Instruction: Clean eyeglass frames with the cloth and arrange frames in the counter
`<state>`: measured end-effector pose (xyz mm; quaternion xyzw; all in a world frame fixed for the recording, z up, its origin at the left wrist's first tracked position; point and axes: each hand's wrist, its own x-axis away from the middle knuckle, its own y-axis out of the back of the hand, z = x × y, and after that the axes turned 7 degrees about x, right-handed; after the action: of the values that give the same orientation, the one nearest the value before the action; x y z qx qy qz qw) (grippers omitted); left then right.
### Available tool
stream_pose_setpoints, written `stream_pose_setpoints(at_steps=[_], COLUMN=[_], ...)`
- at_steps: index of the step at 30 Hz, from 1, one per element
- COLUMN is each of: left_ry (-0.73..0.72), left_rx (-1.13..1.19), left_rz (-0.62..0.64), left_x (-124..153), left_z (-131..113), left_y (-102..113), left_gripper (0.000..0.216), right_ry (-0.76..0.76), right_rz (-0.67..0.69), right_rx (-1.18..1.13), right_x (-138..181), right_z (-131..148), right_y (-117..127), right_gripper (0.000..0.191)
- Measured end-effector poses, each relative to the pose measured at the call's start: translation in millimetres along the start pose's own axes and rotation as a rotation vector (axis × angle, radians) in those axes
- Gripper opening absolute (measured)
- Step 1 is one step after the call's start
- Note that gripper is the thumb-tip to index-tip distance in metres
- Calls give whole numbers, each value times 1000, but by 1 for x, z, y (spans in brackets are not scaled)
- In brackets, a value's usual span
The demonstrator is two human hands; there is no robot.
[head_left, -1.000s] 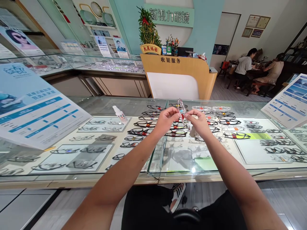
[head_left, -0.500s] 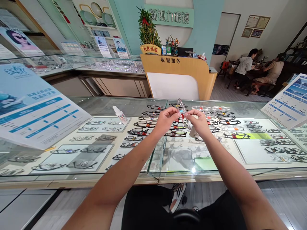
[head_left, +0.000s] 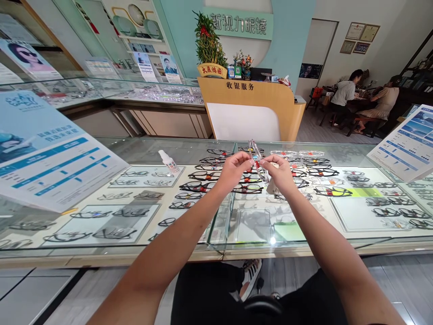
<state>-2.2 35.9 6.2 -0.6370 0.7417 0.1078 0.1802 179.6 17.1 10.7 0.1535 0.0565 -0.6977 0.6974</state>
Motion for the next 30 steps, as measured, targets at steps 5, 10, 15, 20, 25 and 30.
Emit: stream_pose_setpoints(at_steps=[5, 10, 15, 20, 25, 30], left_ry=[11, 9, 8, 17, 27, 21], left_rx=[-3, 1, -13, -5, 60, 157], left_rz=[-8, -8, -2, -44, -93, -163], left_x=[0, 0, -1, 1, 0, -4], left_z=[-1, -1, 1, -4, -7, -4], left_y=[0, 0, 0, -2, -4, -1], left_gripper=[35, 35, 36, 30, 24, 22], right_ry=[11, 16, 31, -4, -136, -181], right_rz=[-1, -20, -28, -65, -135, -207], right_rx=[0, 21, -4, -30, -168, -257], right_x=[0, 2, 3, 0, -5, -8], right_z=[0, 0, -1, -3, -1, 1], right_y=[0, -1, -3, -1, 4, 8], right_gripper=[37, 32, 30, 40, 51, 48])
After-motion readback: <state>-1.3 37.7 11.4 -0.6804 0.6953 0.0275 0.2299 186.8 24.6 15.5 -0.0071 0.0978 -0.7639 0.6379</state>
